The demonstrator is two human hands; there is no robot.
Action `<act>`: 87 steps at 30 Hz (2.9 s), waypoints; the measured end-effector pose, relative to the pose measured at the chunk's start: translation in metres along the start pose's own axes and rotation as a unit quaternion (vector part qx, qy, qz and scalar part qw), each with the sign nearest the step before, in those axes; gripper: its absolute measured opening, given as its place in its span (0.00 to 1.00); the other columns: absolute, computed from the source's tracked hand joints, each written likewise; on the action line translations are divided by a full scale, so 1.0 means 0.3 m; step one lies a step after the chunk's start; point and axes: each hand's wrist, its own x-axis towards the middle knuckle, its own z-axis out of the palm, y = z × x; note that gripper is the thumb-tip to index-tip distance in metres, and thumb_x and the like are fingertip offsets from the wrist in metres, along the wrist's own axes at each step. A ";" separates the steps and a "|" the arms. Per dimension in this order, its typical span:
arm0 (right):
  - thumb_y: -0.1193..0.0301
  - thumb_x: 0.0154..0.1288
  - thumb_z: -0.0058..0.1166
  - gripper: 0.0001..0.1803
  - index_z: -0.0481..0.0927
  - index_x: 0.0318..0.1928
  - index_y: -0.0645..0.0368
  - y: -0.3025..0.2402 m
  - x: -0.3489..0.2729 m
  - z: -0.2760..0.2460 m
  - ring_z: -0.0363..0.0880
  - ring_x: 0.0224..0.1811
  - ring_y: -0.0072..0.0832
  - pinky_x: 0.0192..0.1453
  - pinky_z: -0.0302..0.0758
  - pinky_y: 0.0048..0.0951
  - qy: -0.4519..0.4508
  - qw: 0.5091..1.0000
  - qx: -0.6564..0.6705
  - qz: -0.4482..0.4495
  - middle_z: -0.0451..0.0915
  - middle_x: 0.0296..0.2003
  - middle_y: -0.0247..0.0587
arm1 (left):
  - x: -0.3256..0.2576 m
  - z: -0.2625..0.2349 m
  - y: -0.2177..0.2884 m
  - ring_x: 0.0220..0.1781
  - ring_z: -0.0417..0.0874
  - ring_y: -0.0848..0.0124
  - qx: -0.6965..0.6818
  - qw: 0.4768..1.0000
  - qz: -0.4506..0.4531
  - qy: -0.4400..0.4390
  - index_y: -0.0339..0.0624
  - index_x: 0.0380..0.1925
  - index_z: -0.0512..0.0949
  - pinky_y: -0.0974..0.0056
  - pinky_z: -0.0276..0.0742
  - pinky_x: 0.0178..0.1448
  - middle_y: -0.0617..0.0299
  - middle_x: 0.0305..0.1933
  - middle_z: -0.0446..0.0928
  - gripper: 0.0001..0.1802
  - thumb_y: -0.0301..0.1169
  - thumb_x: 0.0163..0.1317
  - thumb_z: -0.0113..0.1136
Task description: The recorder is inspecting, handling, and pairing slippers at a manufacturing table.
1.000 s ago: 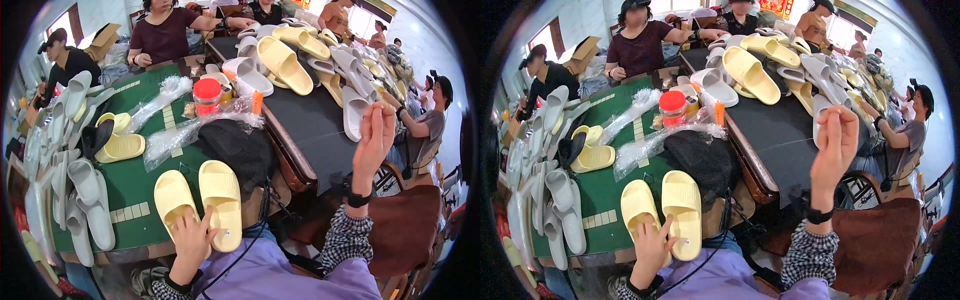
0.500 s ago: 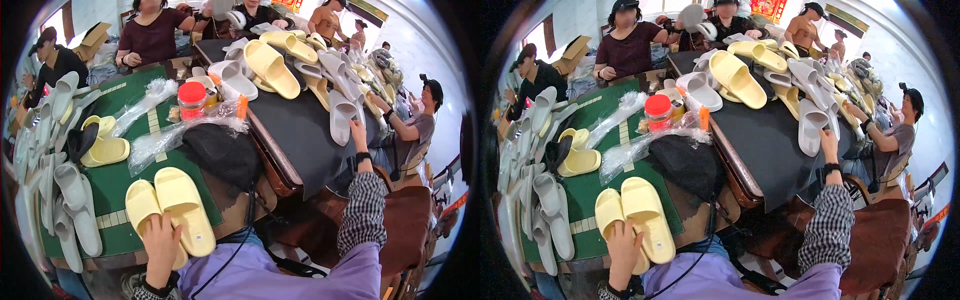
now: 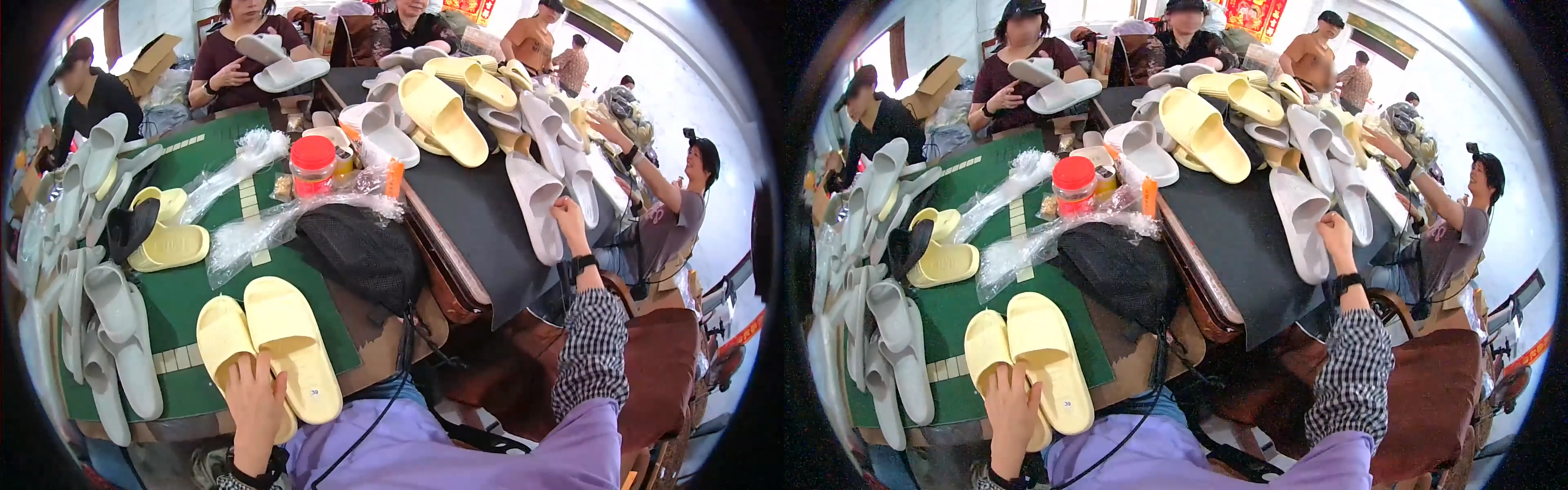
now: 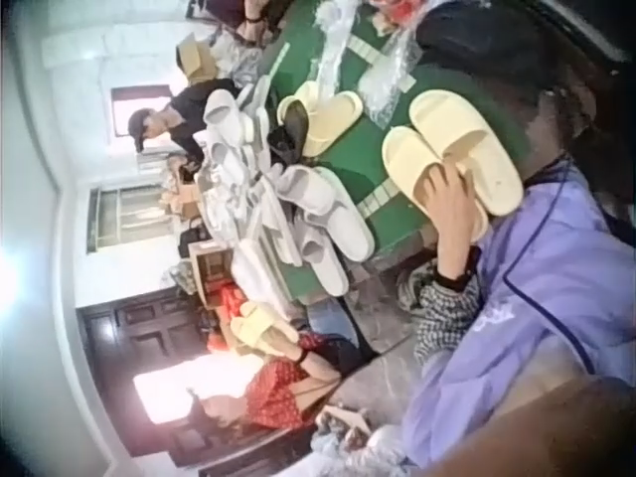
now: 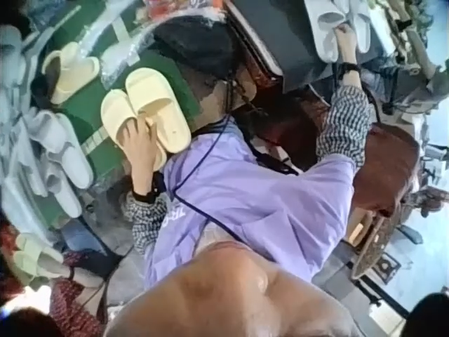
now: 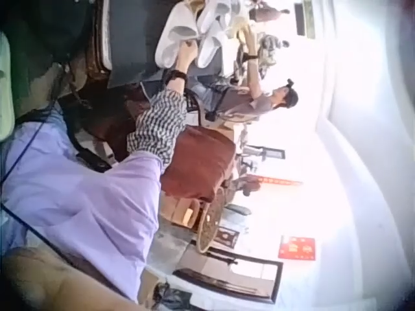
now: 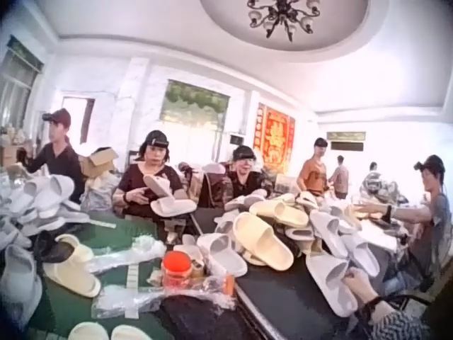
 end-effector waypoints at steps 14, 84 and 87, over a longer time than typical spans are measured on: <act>0.73 0.57 0.61 0.11 0.80 0.40 0.64 -0.558 -0.447 -0.020 0.70 0.24 0.25 0.32 0.70 0.28 -0.183 0.974 0.047 -0.127 0.83 0.30 0.41 | -0.007 0.009 -0.013 0.47 0.74 0.48 -0.017 0.999 0.031 0.035 0.40 0.57 0.75 0.49 0.74 0.47 0.46 0.50 0.73 0.27 0.38 0.58 0.66; 0.73 0.75 0.43 0.28 0.60 0.73 0.65 -0.003 -0.104 0.054 0.56 0.77 0.46 0.80 0.50 0.36 -0.218 0.958 -0.158 -0.095 0.60 0.74 0.55 | 0.129 -0.492 -0.680 0.43 0.78 0.43 0.016 0.946 -0.180 0.268 0.35 0.34 0.76 0.48 0.75 0.47 0.44 0.41 0.77 0.06 0.27 0.62 0.54; 0.73 0.75 0.42 0.28 0.61 0.72 0.65 -0.002 -0.117 0.055 0.56 0.77 0.46 0.81 0.49 0.36 -0.207 0.963 -0.146 -0.088 0.60 0.74 0.55 | 0.233 -0.564 -0.825 0.51 0.79 0.41 0.036 0.944 -0.105 0.309 0.34 0.45 0.78 0.49 0.75 0.54 0.39 0.57 0.74 0.12 0.25 0.62 0.54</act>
